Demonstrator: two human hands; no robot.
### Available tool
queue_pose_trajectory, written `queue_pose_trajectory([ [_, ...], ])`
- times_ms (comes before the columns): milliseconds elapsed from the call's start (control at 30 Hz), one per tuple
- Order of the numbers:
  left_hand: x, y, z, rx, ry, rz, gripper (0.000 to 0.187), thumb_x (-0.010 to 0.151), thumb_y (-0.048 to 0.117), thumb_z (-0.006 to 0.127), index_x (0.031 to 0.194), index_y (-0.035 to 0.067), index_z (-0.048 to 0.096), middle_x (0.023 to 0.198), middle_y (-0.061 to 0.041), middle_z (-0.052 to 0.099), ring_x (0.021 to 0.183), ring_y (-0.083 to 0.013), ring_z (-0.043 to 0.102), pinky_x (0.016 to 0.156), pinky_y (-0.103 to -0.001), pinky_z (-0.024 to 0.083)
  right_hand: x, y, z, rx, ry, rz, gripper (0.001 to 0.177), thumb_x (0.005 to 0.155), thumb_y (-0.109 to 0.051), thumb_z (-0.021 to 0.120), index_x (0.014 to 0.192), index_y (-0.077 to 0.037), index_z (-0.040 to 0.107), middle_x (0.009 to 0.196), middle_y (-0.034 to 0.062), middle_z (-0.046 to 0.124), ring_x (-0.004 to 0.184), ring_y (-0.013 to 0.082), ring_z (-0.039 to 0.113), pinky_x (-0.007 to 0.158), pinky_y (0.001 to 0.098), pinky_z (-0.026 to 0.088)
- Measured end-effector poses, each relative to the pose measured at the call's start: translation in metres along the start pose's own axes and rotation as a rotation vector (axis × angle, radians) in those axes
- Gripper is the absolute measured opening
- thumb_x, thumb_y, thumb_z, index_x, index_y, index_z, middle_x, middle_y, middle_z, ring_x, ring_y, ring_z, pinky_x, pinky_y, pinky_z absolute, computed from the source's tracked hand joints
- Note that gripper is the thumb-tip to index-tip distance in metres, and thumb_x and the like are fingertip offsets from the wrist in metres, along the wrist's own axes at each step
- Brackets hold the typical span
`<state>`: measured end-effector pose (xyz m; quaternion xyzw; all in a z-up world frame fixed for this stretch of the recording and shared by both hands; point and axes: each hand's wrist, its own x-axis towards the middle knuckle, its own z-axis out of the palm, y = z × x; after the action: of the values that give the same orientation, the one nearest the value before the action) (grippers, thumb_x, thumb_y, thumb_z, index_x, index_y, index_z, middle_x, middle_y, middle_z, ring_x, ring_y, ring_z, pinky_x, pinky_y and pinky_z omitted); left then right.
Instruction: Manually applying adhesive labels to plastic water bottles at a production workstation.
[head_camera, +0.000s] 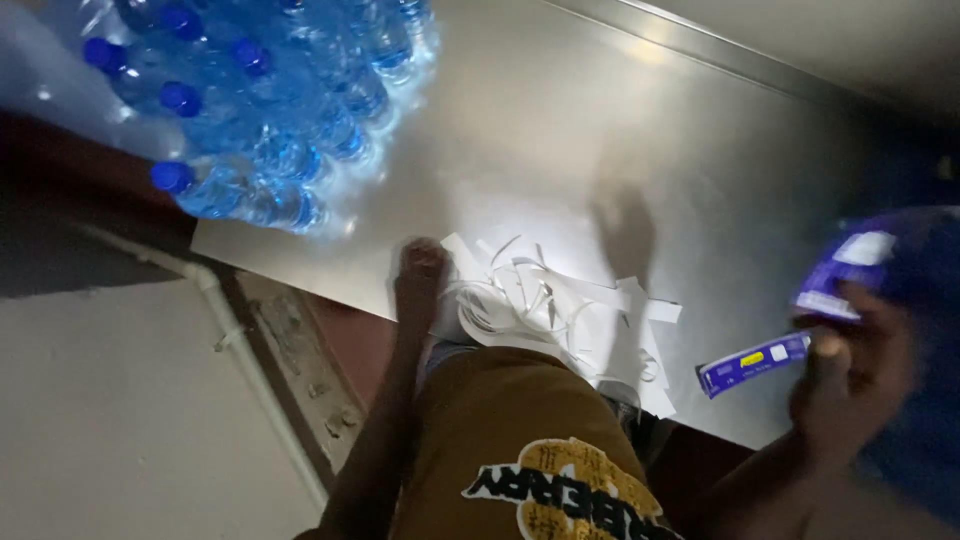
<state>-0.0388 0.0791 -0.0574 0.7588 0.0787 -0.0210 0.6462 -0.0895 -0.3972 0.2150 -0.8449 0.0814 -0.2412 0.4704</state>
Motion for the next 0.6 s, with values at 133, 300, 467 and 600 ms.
queue_pose_trajectory([
  [133, 0.034, -0.023, -0.131, -0.066, 0.694, -0.077, 0.071, 0.104, 0.019, 0.081, 0.157, 0.013, 0.034, 0.142, -0.016, 0.054, 0.121, -0.0307, 0.065, 0.083, -0.038, 0.061, 0.004, 0.028, 0.028, -0.150, -0.062, -0.197, 0.047, 0.128, -0.032, 0.040, 0.130, 0.008, 0.064, 0.118, 0.0254, 0.067, 0.100, 0.0389, 0.065, 0.090, 0.0480, 0.049],
  [300, 0.086, 0.016, -0.196, 0.127, 0.822, 0.016, 0.109, 0.107, 0.026, 0.097, 0.173, 0.013, 0.011, 0.179, -0.025, 0.035, 0.165, -0.0455, 0.039, 0.127, -0.059, 0.046, 0.012, 0.001, 0.054, -0.083, 0.020, -0.190, 0.024, 0.124, 0.000, 0.067, 0.140, 0.000, 0.049, 0.134, 0.0232, 0.054, 0.119, 0.0341, 0.055, 0.101, 0.0416, 0.044],
  [467, 0.115, 0.004, -0.181, 0.209, 1.096, -0.326, 0.125, 0.087, 0.056, 0.104, 0.170, -0.002, 0.030, 0.168, -0.024, 0.054, 0.152, -0.0398, 0.060, 0.117, -0.051, 0.057, -0.010, 0.024, 0.052, -0.078, 0.143, 0.001, 0.014, 0.117, 0.005, 0.057, 0.127, -0.004, 0.060, 0.116, 0.0139, 0.066, 0.098, 0.0231, 0.063, 0.088, 0.0355, 0.054],
  [600, 0.076, 0.071, -0.104, 0.452, 0.712, 0.006, 0.044, 0.092, 0.031, 0.097, 0.122, 0.006, 0.077, 0.121, -0.017, 0.084, 0.108, -0.0391, 0.079, 0.090, -0.053, 0.058, -0.016, 0.020, 0.068, -0.025, 0.113, 0.009, 0.017, 0.125, -0.023, 0.068, 0.121, -0.008, 0.064, 0.109, 0.0071, 0.060, 0.096, 0.0192, 0.057, 0.088, 0.0354, 0.045],
])
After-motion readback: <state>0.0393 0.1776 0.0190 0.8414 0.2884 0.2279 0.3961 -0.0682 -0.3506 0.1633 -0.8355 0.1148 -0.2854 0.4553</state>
